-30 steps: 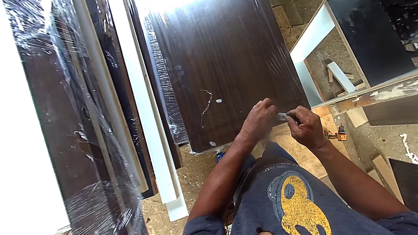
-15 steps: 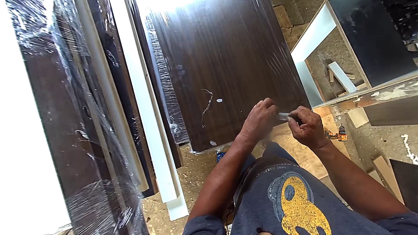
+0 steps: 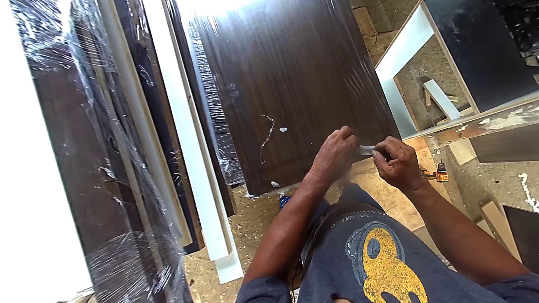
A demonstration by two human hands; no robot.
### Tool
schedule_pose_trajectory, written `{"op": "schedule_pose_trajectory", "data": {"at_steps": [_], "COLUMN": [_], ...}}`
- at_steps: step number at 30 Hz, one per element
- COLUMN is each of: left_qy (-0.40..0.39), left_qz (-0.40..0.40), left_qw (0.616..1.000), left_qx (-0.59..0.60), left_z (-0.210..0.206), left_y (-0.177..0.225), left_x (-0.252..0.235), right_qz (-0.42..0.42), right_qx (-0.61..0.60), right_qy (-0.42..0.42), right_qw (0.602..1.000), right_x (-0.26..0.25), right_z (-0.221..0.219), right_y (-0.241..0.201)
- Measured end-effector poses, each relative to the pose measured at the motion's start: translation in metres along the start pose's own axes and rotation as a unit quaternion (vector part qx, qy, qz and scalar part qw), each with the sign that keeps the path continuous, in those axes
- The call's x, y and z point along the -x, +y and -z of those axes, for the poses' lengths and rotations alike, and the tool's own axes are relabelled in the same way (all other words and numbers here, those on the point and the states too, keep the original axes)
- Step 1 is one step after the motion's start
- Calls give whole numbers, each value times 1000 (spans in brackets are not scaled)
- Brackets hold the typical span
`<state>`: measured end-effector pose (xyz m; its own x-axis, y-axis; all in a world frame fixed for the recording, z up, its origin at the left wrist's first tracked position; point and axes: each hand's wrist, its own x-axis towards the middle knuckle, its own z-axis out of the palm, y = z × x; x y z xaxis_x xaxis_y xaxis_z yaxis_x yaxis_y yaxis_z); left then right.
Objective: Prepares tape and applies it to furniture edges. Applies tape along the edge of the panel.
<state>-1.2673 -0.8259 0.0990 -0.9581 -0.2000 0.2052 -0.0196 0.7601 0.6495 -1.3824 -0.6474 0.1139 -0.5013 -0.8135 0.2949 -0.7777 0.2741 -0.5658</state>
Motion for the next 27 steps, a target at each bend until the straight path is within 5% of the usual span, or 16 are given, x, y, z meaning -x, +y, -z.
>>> {"op": "schedule_pose_trajectory", "data": {"at_steps": [27], "left_qy": [2], "left_qz": [-6], "left_qw": [1000], "left_qx": [-25], "left_z": [-2], "left_y": [3], "left_x": [2], "right_qz": [9], "right_qx": [17], "right_qy": [-8], "right_qw": [1000], "right_x": [-1], "right_z": [-1], "right_y": [1]}}
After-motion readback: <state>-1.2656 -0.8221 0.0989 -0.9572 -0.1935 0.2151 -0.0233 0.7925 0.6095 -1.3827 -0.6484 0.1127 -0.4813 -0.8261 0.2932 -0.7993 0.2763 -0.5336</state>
